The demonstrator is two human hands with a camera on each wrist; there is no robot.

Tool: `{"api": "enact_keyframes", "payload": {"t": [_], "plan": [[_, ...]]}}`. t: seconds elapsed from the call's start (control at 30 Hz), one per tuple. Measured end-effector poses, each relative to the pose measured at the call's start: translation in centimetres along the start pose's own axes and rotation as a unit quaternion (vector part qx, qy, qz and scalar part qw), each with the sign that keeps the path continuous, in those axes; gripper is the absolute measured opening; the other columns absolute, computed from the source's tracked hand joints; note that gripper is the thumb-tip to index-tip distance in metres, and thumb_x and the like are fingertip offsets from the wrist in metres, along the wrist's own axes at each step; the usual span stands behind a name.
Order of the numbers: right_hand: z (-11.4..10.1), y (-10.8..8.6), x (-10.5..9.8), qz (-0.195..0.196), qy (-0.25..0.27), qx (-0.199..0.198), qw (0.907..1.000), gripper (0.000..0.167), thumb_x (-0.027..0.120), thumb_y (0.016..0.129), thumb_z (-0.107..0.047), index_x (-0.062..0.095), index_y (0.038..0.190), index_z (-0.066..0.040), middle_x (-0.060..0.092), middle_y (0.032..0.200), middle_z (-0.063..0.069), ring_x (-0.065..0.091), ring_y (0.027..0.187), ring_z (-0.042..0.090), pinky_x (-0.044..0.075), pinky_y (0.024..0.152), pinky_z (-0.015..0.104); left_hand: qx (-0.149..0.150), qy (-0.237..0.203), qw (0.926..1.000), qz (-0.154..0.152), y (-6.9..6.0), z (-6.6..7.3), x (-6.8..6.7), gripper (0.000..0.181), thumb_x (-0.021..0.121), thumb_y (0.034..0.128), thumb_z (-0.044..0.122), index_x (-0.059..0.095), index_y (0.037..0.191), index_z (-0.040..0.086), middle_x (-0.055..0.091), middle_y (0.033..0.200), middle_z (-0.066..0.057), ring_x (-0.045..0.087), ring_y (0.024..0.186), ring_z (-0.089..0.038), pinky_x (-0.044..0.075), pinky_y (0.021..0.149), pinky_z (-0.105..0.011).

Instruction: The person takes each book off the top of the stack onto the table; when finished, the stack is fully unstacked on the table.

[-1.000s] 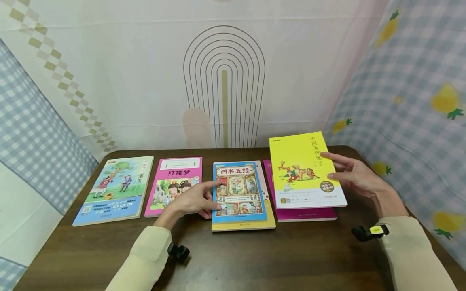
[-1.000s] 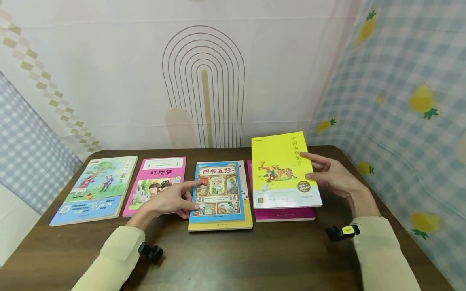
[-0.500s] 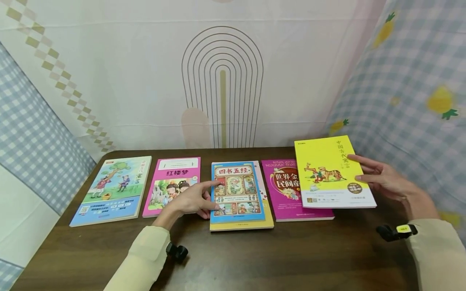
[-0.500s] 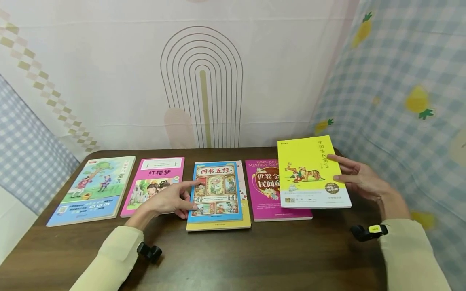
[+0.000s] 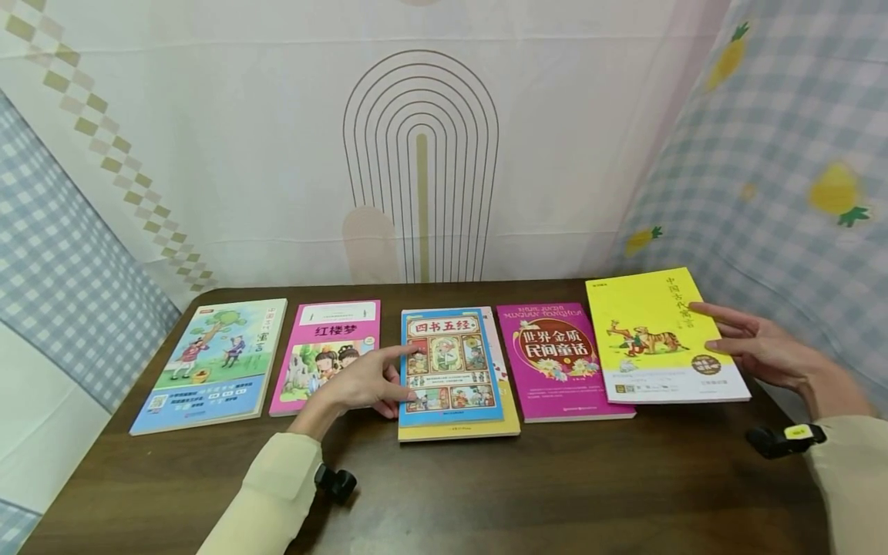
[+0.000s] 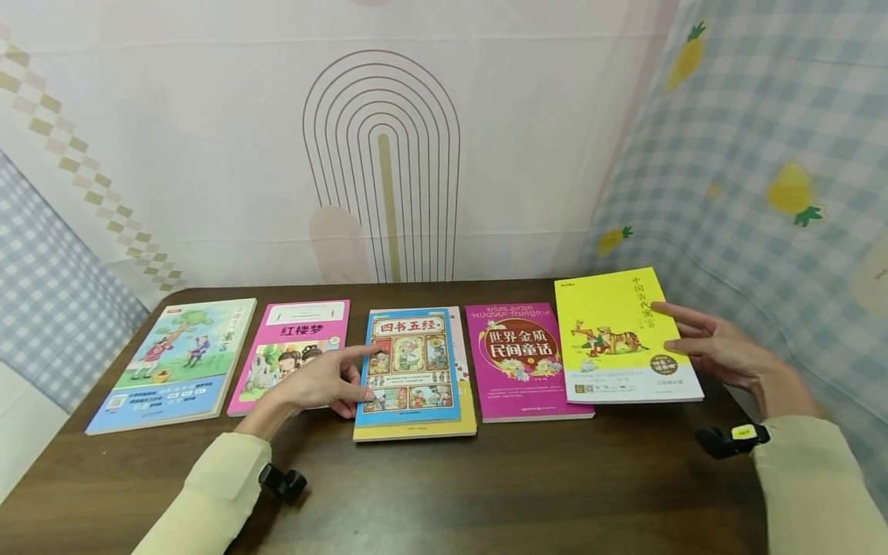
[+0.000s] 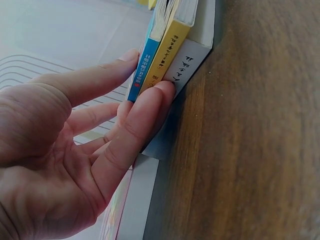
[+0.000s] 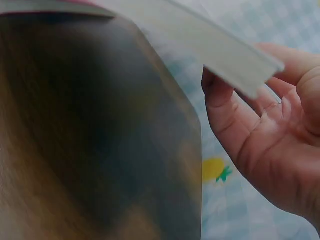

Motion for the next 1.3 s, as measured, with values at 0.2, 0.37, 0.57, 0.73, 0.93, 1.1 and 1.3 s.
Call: {"api": "enact_keyframes", "payload": {"t": [0.2,0.37,0.57,0.73,0.93,1.1,1.3], "plan": [[1.5,-0.3,-1.9,-0.023,-0.013,0.010,0.9996,0.068,0.048,0.110,0.002,0.041,0.159,-0.046,0.068,0.125,-0.027,0.074,0.109,0.013,0.065,0.084,0.042,0.006,0.001,1.0000,-0.004,0.1,-0.1,0.1,0.079,0.079,0.0950,0.008,0.040,0.164,0.016,0.060,0.084,-0.013,0.069,0.060,-0.019,0.065,0.060,-0.037],[2.4,-0.2,-3.1,-0.027,-0.020,0.027,0.9991,0.066,0.047,0.110,0.000,0.046,0.151,-0.052,0.067,0.122,-0.030,0.073,0.108,0.011,0.064,0.084,0.043,0.006,0.002,0.9999,-0.008,0.2,-0.2,0.2,0.079,0.079,0.0950,0.009,0.041,0.164,0.016,0.060,0.084,-0.012,0.068,0.059,-0.019,0.065,0.061,-0.037],[3.0,0.2,-3.6,-0.071,-0.023,0.041,0.9964,0.066,0.045,0.111,0.000,0.049,0.149,-0.054,0.062,0.123,-0.034,0.072,0.112,0.011,0.063,0.087,0.044,0.008,0.004,0.9999,-0.012,0.3,-0.2,0.2,0.079,0.079,0.0951,0.009,0.041,0.164,0.017,0.060,0.083,-0.012,0.068,0.059,-0.019,0.065,0.061,-0.038],[3.2,0.7,-3.5,-0.103,-0.017,0.054,0.9931,0.064,0.043,0.112,-0.001,0.052,0.145,-0.055,0.064,0.127,-0.031,0.070,0.114,0.010,0.062,0.091,0.041,0.005,0.004,0.9999,-0.008,0.1,-0.1,0.1,0.080,0.080,0.0948,0.009,0.040,0.164,0.016,0.060,0.084,-0.013,0.069,0.060,-0.019,0.065,0.061,-0.037],[3.5,1.5,-3.1,-0.071,-0.073,0.079,0.9916,0.065,0.052,0.110,-0.007,0.039,0.156,-0.053,0.059,0.121,-0.036,0.068,0.113,0.006,0.061,0.093,0.040,0.000,0.008,1.0000,0.002,0.0,-0.1,-0.1,0.080,0.080,0.0945,0.009,0.041,0.164,0.017,0.060,0.084,-0.014,0.069,0.062,-0.019,0.064,0.060,-0.036],[3.7,1.9,-2.5,-0.040,-0.133,0.087,0.9865,0.071,0.059,0.108,-0.014,0.028,0.165,-0.043,0.052,0.148,-0.002,0.066,0.112,0.003,0.061,0.094,0.041,-0.004,0.005,1.0000,0.003,-0.1,-0.1,0.0,0.079,0.080,0.0948,0.009,0.041,0.164,0.018,0.060,0.085,-0.013,0.068,0.060,-0.018,0.064,0.060,-0.036],[2.9,2.0,-1.7,0.010,-0.283,0.054,0.9575,0.077,0.061,0.107,-0.018,0.018,0.169,-0.004,0.016,0.164,0.045,0.057,0.131,0.045,0.060,0.092,0.047,-0.004,0.001,1.0000,0.002,0.0,-0.1,0.0,0.079,0.080,0.0948,0.009,0.042,0.164,0.018,0.060,0.087,-0.014,0.069,0.061,-0.019,0.064,0.060,-0.036]]}}
Point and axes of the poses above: each hand's wrist, its own y-axis towards the middle knuckle, its own x-axis out of the palm, z = x × y, the point moved 3 cm from there along y, towards the middle knuckle
